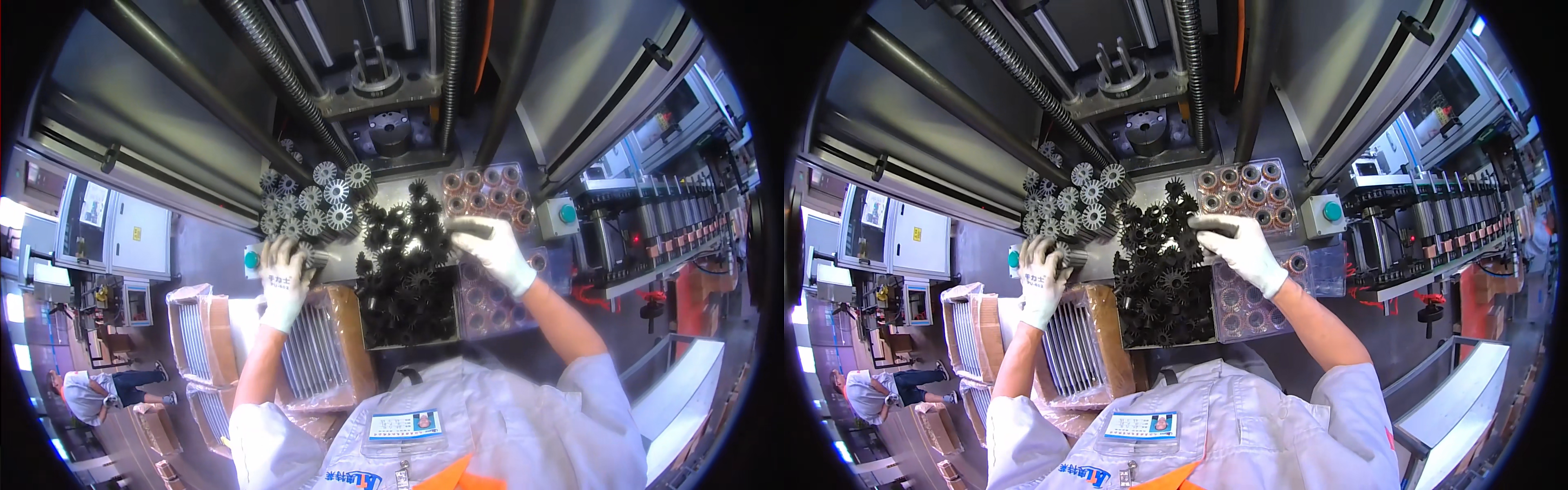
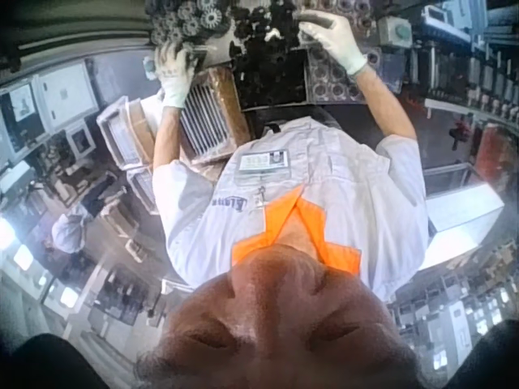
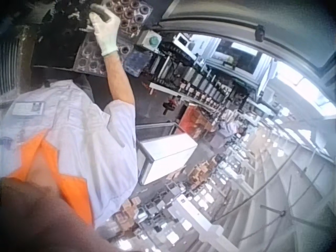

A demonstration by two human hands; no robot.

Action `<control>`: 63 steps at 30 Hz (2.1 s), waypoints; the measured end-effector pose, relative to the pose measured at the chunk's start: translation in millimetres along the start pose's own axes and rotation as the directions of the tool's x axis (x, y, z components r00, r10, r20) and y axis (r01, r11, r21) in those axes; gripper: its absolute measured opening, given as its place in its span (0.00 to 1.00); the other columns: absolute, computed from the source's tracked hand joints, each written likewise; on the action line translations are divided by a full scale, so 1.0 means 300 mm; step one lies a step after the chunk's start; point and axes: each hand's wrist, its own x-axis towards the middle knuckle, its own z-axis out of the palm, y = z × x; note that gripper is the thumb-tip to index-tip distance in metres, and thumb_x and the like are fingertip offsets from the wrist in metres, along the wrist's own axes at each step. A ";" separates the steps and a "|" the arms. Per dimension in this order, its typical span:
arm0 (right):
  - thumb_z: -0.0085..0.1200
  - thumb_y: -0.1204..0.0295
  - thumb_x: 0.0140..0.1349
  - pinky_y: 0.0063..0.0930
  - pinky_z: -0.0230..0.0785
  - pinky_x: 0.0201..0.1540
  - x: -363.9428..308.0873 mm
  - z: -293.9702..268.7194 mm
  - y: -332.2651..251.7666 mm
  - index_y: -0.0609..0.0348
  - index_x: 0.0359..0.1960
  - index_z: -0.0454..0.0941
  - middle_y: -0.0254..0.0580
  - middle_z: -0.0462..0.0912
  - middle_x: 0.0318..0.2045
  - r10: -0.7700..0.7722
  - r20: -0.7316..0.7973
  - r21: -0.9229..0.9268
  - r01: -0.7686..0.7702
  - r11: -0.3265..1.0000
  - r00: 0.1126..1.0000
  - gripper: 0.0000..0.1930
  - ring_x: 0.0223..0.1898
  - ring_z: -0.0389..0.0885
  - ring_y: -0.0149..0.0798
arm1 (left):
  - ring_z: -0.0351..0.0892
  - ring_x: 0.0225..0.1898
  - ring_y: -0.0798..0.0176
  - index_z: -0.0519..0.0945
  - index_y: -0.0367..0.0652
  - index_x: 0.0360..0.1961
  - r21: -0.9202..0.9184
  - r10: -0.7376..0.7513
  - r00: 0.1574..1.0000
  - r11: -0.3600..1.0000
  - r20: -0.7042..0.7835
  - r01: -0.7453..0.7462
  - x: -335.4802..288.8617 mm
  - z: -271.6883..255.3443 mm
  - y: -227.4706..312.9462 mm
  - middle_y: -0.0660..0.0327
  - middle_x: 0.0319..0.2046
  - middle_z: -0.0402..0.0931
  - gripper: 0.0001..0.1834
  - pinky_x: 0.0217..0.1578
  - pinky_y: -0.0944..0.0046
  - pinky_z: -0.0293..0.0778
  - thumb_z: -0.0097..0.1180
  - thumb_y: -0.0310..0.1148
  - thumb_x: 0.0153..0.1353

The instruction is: The person moves a set of electric motor armatures from a conveyor into a large storage bin. Throughout the video, the person repeatedly takes armatures from the bin, inserts them one at a time into a machine press, and then places the processed components into cardboard boxes for packaging.

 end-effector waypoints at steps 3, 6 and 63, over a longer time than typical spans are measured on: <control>0.58 0.75 0.65 0.14 0.69 0.29 0.130 0.033 -0.101 0.62 0.53 0.82 0.29 0.84 0.34 -0.158 -0.029 -0.075 0.155 0.985 0.987 0.15 0.28 0.75 0.19 | 0.61 0.69 0.43 0.76 0.46 0.39 0.013 0.057 0.998 0.998 -0.005 -0.057 -0.021 -0.015 0.015 0.53 0.60 0.70 0.22 0.71 0.35 0.49 0.72 0.28 0.41; 0.58 0.76 0.64 0.14 0.64 0.27 0.311 0.071 -0.213 0.62 0.51 0.83 0.28 0.84 0.33 -0.336 -0.088 -0.094 0.328 0.940 0.938 0.14 0.27 0.74 0.18 | 0.60 0.70 0.42 0.75 0.45 0.40 -0.034 0.028 1.000 0.999 0.001 -0.028 -0.024 -0.077 0.060 0.50 0.61 0.71 0.21 0.71 0.32 0.48 0.72 0.29 0.45; 0.58 0.71 0.53 0.41 0.79 0.35 0.363 0.542 0.131 0.53 0.30 0.88 0.45 0.88 0.30 0.223 0.829 -0.480 0.856 -0.190 0.514 0.07 0.34 0.88 0.47 | 0.85 0.44 0.53 0.85 0.45 0.46 -0.019 -0.430 0.649 0.825 0.628 0.564 0.029 -0.248 0.079 0.52 0.40 0.85 0.20 0.48 0.56 0.78 0.65 0.45 0.56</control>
